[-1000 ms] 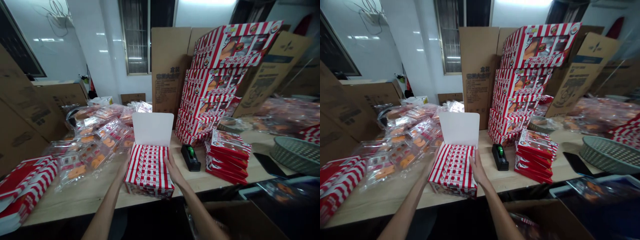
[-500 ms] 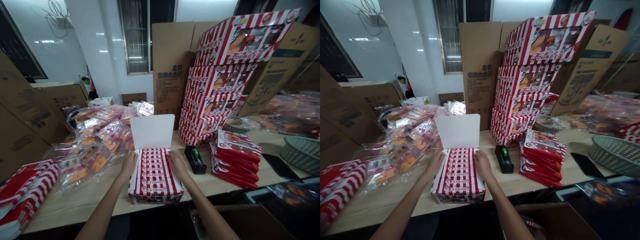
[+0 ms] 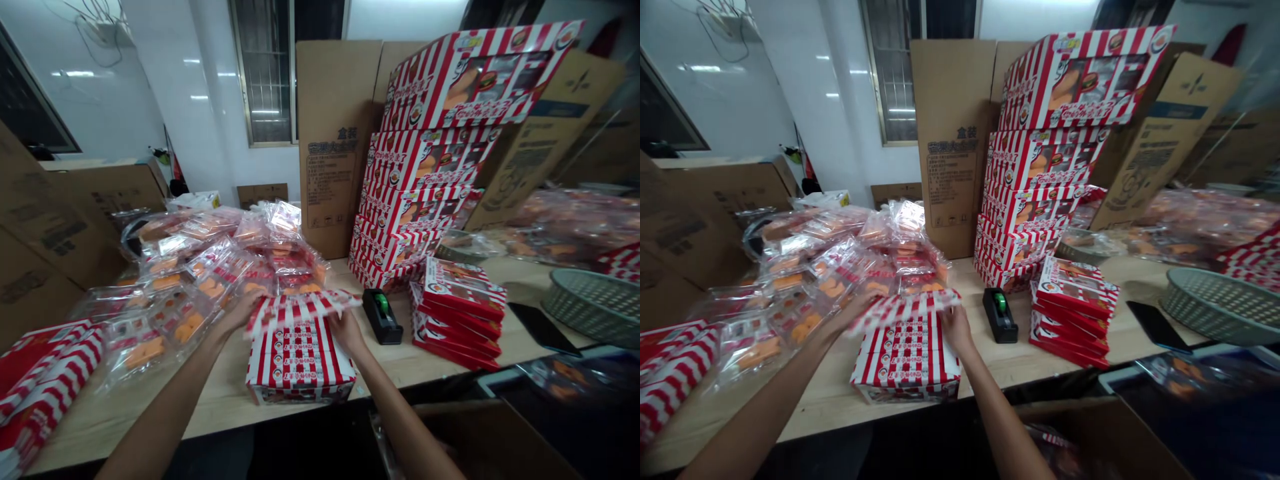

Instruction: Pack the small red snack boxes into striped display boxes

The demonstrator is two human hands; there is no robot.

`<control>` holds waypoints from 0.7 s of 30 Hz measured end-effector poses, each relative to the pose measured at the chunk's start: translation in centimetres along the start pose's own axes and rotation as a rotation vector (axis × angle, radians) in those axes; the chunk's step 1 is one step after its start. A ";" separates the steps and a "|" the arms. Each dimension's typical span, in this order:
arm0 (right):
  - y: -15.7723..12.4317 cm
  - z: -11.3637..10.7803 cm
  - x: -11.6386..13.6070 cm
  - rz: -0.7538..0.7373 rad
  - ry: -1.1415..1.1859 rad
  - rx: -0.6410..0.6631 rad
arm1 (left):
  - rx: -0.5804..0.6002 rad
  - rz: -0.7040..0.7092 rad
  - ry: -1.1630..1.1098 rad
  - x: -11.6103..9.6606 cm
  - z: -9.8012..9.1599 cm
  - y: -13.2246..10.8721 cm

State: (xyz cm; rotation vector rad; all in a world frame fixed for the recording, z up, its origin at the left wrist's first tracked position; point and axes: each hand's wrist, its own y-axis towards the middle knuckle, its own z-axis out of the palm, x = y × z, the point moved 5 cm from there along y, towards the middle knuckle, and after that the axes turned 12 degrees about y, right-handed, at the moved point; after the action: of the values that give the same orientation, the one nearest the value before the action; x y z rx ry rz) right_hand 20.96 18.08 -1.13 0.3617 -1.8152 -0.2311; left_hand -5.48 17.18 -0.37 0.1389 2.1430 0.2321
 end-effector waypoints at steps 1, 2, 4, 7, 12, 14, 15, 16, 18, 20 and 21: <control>0.1 0.0 0.1 0.011 0.016 0.000 | -0.021 -0.023 0.009 0.0 -0.1 0.2; 0.1 0.0 0.3 0.021 0.032 0.006 | -0.054 -0.052 0.019 0.1 -0.1 0.5; 0.3 -0.2 0.5 0.047 0.073 0.029 | -0.144 -0.111 0.033 0.3 0.1 1.1; 0.5 -1.2 0.4 0.145 0.161 0.048 | -0.344 -0.182 0.042 0.2 0.6 0.9; 0.1 -3.0 -0.5 0.296 0.286 0.001 | -0.657 -0.146 0.109 -3.2 0.7 -2.5; -0.1 -3.0 -0.7 0.307 0.333 -0.016 | -0.467 0.055 0.176 -5.9 1.9 -2.5; -0.1 -2.9 -0.7 0.308 0.359 -0.024 | -0.293 0.184 0.229 -7.3 3.0 -2.1; -0.2 -2.7 -0.8 0.309 0.384 -0.034 | -0.106 0.308 0.292 -8.5 4.4 -1.7; -0.4 -2.4 -1.0 0.316 0.432 -0.061 | 0.185 0.471 0.423 -9.7 7.0 -0.7; -0.5 -2.3 -1.2 0.326 0.469 -0.086 | 0.296 0.494 0.527 -9.7 8.8 0.6; -0.6 -2.3 -1.3 0.330 0.483 -0.097 | 0.320 0.484 0.572 -9.5 9.5 1.1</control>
State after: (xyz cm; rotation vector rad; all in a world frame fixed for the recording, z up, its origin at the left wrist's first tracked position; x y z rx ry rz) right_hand 23.58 18.04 -1.92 0.0364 -1.3537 0.0029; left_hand 7.64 17.53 2.50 0.8726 2.6767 0.2222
